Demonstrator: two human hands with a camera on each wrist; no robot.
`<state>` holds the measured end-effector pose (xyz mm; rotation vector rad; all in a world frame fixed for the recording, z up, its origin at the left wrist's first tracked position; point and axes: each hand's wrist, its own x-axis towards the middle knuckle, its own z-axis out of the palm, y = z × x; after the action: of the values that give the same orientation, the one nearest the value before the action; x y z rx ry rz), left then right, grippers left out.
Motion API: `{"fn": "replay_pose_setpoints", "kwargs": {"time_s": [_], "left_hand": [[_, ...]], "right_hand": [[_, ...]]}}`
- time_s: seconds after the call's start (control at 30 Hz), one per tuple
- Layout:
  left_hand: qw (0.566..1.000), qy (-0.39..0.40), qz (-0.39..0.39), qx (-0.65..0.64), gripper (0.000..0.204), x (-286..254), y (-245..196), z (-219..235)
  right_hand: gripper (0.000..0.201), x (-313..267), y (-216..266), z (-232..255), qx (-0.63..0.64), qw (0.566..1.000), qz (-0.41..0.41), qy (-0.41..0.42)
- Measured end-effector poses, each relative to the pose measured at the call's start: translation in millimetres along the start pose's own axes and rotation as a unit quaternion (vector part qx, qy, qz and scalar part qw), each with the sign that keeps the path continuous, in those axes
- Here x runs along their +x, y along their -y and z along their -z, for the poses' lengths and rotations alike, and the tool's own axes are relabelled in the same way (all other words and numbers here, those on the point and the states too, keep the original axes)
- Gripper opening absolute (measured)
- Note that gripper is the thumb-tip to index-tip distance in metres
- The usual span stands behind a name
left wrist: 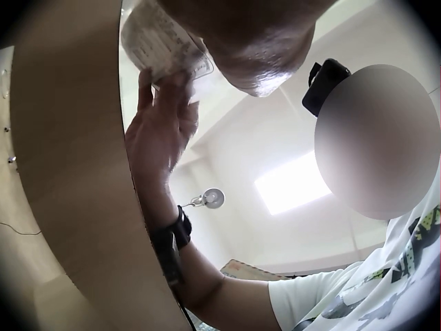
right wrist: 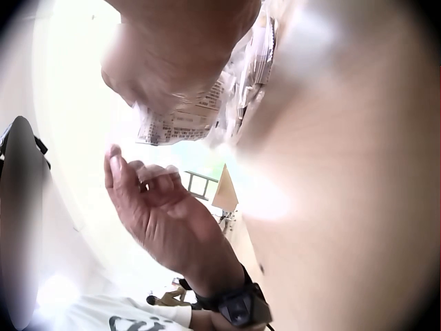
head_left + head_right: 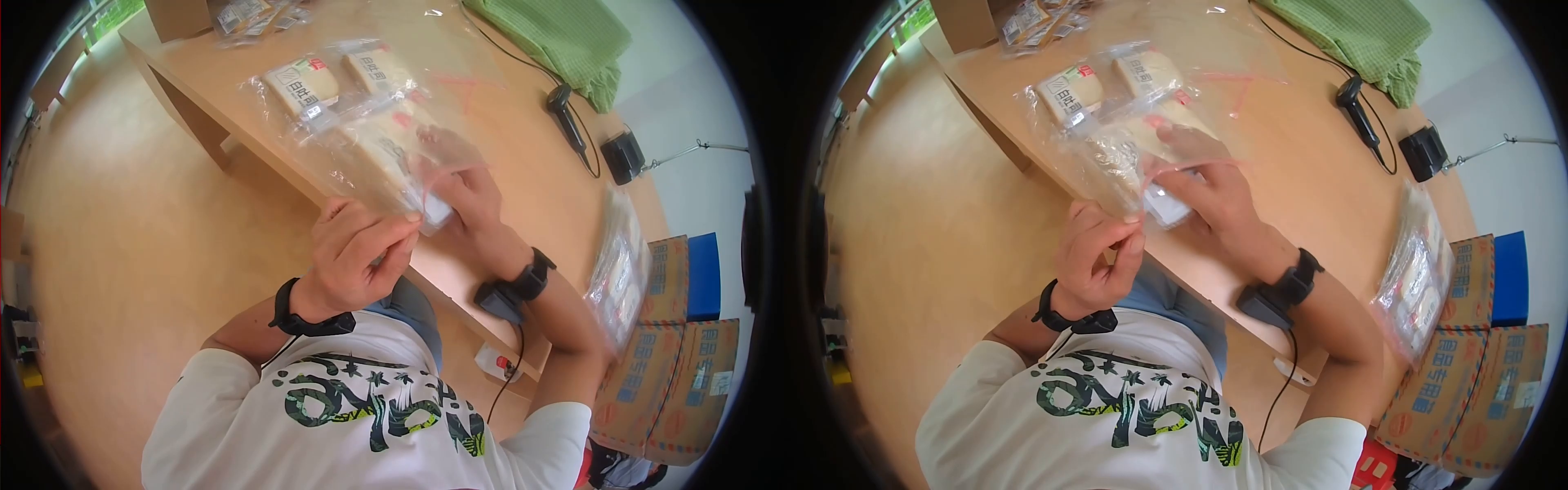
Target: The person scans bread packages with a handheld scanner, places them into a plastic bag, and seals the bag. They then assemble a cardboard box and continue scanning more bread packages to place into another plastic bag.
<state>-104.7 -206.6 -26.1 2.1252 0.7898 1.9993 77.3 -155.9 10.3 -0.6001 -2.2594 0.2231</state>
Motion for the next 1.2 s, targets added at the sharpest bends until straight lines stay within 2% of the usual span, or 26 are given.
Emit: {"fn": "replay_pose_setpoints", "kwargs": {"time_s": [0.07,0.17,0.27,0.37,0.47,0.57,0.67,0.77,0.87,0.97,1.07,1.17,1.2], "left_hand": [[0.999,0.02,-0.032,0.029,0.027,-1.6,1.0,2.7],[0.997,0.035,-0.055,0.035,0.027,-4.7,1.0,2.7],[0.997,0.049,-0.053,0.029,0.029,-17.4,4.4,5.3],[0.997,0.048,-0.052,0.03,0.031,-21.1,5.1,5.8],[0.996,0.051,-0.065,0.026,0.03,-20.0,7.2,2.5],[0.996,0.073,-0.059,-0.001,0.03,-13.2,6.7,5.8],[0.996,0.084,-0.024,0.032,0.036,5.4,15.2,22.3],[0.984,0.113,0.025,0.138,0.048,42.8,35.6,36.5],[0.956,0.171,0.019,0.237,0.058,56.1,59.2,34.7],[0.895,0.322,0.008,0.308,0.065,35.1,67.8,25.5],[0.896,0.327,0.037,0.297,0.07,28.8,71.7,25.8],[0.891,0.338,0.045,0.3,0.072,30.2,71.1,25.8],[0.901,0.317,0.052,0.291,0.072,31.7,68.3,25.3]], "right_hand": [[0.05,10.6,-9.8,-8.6,0.073,0.996,-0.024,0.049],[0.049,21.1,-9.7,-15.4,-0.049,0.982,0.013,0.18],[0.05,21.9,-8.5,-5.5,-0.115,0.979,0.03,0.164],[0.045,13.7,-13.4,-6.7,-0.125,0.988,-0.011,0.092],[0.042,18.3,-3.4,-7.4,-0.073,0.983,-0.022,0.168],[0.041,16.2,-20.7,-9.1,-0.025,0.974,0.022,0.226],[0.044,12.1,-23.7,-12.0,0.069,0.984,-0.08,0.144],[0.05,17.8,-19.7,-15.2,-0.12,0.988,-0.069,0.065],[0.06,23.5,-23.7,-9.3,-0.269,0.944,-0.06,0.181],[0.068,14.3,-41.3,-8.3,-0.244,0.946,-0.115,0.181],[0.068,4.6,-42.9,-13.0,-0.298,0.919,-0.203,0.157],[0.065,-0.4,-47.1,-13.2,-0.353,0.905,-0.152,0.18],[0.064,1.3,-44.9,-12.5,-0.322,0.923,-0.152,0.146]]}}
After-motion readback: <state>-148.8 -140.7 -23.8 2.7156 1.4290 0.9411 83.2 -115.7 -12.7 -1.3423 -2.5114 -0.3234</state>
